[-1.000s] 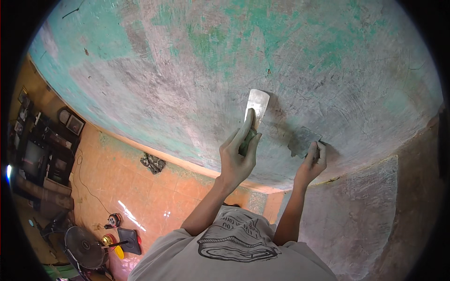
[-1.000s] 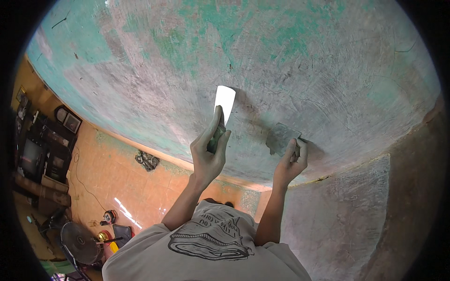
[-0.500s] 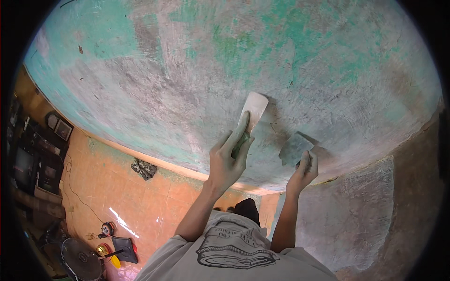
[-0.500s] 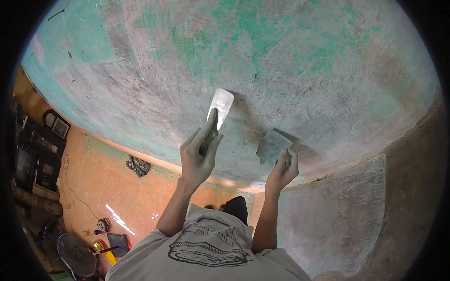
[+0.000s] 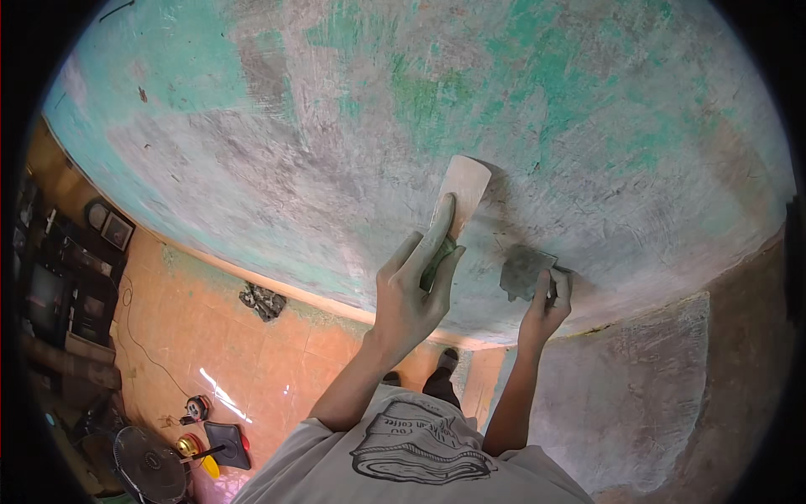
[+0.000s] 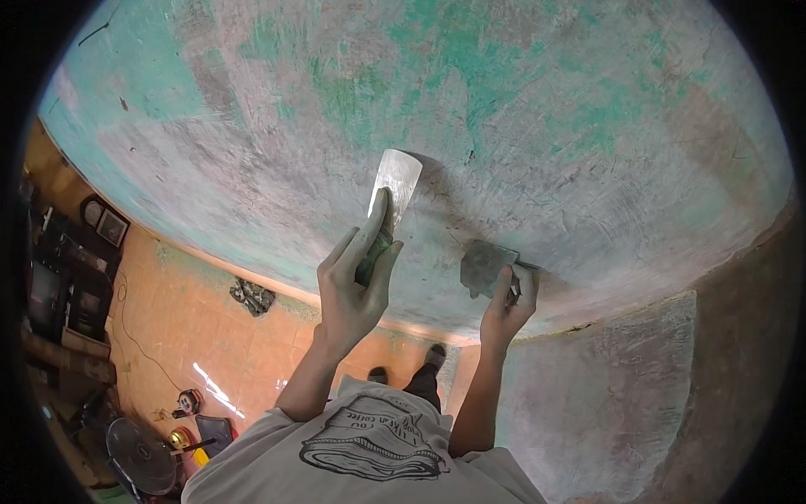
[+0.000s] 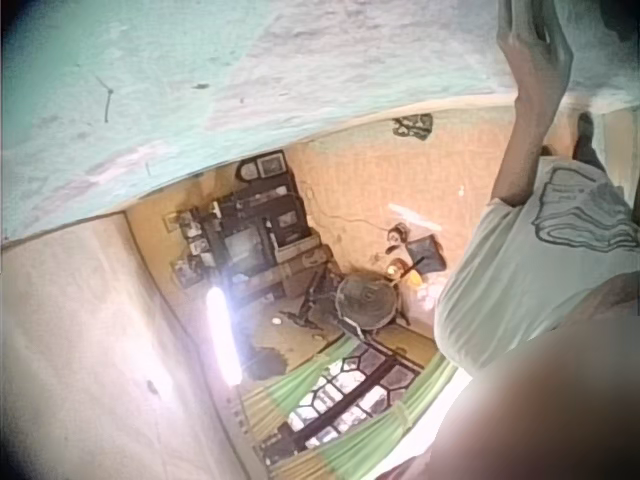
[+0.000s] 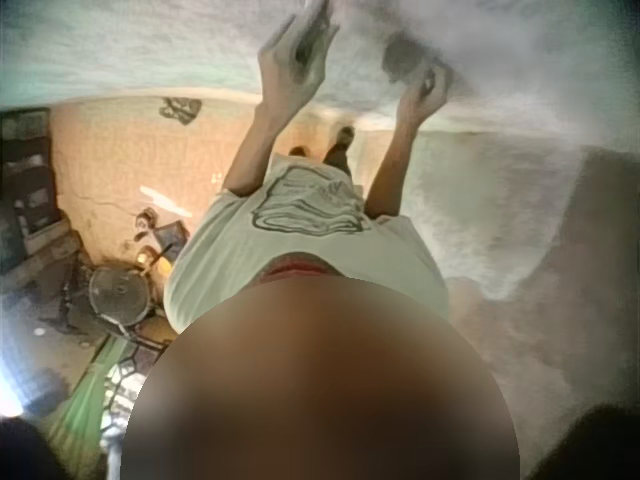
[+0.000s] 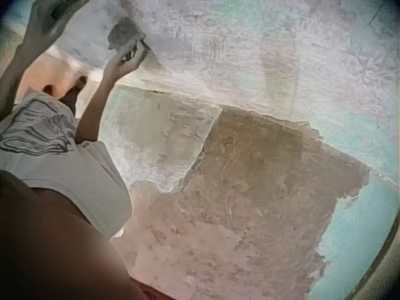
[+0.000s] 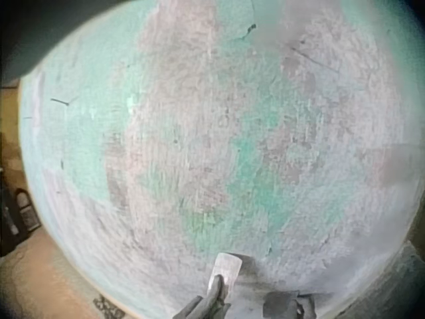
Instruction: Patching and smoothing a wall using a putty knife and a hawk.
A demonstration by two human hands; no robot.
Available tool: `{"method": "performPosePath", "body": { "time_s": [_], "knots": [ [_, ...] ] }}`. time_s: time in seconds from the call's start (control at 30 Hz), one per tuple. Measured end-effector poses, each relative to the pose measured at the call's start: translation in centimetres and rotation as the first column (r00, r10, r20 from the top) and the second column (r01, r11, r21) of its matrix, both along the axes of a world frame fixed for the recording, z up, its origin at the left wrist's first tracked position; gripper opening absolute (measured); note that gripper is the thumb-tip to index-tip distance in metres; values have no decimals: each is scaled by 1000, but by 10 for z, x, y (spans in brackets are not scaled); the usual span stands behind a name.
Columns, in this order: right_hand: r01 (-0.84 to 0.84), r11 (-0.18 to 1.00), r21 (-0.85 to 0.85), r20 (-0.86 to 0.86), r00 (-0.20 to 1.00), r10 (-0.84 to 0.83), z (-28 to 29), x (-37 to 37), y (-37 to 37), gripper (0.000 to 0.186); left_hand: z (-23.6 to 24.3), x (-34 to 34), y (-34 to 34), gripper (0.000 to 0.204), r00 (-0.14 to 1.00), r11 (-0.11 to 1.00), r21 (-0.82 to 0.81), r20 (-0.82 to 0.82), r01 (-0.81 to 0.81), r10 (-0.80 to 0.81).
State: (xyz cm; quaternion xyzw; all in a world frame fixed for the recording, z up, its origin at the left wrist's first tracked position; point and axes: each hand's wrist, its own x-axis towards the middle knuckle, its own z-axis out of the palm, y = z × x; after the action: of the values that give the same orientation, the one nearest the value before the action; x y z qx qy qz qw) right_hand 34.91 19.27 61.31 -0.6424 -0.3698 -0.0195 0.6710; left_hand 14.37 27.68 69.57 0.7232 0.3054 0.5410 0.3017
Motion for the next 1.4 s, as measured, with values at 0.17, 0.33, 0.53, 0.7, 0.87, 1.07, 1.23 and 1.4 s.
{"method": "performPosePath", "body": {
  "time_s": [0.17,0.33,0.53,0.7,0.87,1.07,1.23,1.4],
  "knots": [
    [-63,996,-59,-5,998,63,0,-8,-5,18,-16,0,-4,62,998,1000,31,69,5,-8],
    [-38,999,-34,33,999,39,-2,-5,1,16,13,-3,-5,59,998,997,-51,29,63,-61],
    [-65,997,-41,14,998,66,-7,-2,0,16,-9,-3,-6,59,997,999,-9,59,45,-44],
    [-67,998,-13,7,998,67,3,-9,-3,19,19,-8,-5,58,998,998,-50,39,48,-46],
    [-83,997,0,-81,993,83,-2,-9,-7,19,-10,-2,-9,58,998,1000,-5,61,24,-23],
    [-78,997,-25,-90,993,75,-1,-8,-11,18,9,-4,2,58,999,1000,-14,-27,26,-26],
    [-57,998,-34,-60,997,55,-12,-4,-17,18,-30,-2,-5,58,998,999,-13,55,36,-35],
    [-4,999,-44,-79,997,1,-10,-8,-22,19,-38,7,-22,56,997,987,-152,69,41,-30]
  ]
}}
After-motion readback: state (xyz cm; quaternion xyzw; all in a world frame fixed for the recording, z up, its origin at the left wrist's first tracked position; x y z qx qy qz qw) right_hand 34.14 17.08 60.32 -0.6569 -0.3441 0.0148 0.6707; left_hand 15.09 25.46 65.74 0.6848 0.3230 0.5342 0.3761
